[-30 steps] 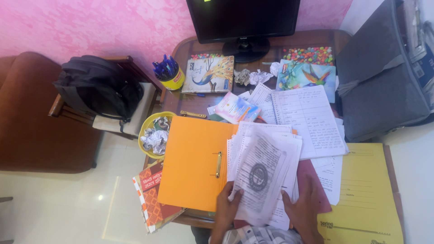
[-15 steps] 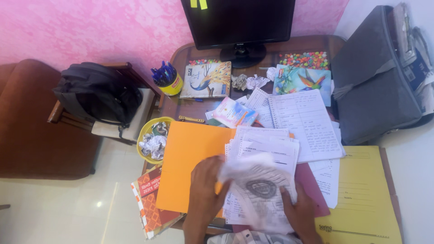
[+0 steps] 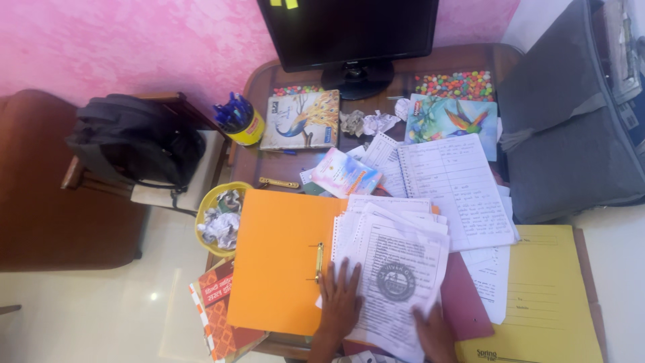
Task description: The person organizes a cluttered desk by sorting pens into a holder, moving a book, and arranging papers and folders. They also place crumpled paper into a small yellow bowl and handle several notebooks and loose sheets.
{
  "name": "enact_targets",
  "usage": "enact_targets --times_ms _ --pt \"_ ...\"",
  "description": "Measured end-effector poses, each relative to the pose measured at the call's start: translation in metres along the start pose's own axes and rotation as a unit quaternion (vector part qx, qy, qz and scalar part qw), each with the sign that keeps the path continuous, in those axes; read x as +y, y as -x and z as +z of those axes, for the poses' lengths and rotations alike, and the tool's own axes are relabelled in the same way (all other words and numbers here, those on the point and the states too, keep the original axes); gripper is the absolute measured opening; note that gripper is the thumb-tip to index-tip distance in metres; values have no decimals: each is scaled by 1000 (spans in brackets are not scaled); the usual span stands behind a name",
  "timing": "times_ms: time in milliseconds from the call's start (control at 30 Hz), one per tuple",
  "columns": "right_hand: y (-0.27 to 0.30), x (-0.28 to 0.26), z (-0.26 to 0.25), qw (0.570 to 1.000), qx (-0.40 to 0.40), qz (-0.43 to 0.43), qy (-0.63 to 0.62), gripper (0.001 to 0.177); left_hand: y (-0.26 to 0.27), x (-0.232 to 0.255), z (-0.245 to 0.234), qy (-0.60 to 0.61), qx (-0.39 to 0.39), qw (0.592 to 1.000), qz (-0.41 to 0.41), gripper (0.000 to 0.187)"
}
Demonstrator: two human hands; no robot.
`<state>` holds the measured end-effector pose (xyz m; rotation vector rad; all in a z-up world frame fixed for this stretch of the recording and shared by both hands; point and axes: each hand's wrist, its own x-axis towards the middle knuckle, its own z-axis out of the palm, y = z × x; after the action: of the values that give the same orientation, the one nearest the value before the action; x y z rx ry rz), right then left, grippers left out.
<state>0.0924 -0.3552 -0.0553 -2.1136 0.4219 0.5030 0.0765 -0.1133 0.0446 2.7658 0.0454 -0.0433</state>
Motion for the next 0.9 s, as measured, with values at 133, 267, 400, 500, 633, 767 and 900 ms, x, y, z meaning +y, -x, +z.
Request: enact_targets --times_ms 133,267,400,500,633,767,900 --pt "9 -9 -24 963 -166 -11 211 61 -29 -5 -28 -17 -27 998 -58 59" --pt "7 -72 -87 930 -143 22 339 56 -78 -16 -47 62 87 988 -109 44" --pt "-15 -148 -142 948 -128 41 289 52 -156 -52 -64 130 142 976 -97 51" --pt "-41 -191 -158 960 -75 -13 271 57 -226 -87 -66 147 181 972 -26 70" --pt "-66 -216 -153 951 -92 -38 294 60 -293 -123 -46 148 99 954 -239 79" --pt "-56 -209 -134 960 -112 -31 255 56 -310 -121 -58 44 18 954 -296 68" --pt "-31 -172 -113 957 -152 -55 239 52 -315 -103 -77 -40 46 964 -261 61"
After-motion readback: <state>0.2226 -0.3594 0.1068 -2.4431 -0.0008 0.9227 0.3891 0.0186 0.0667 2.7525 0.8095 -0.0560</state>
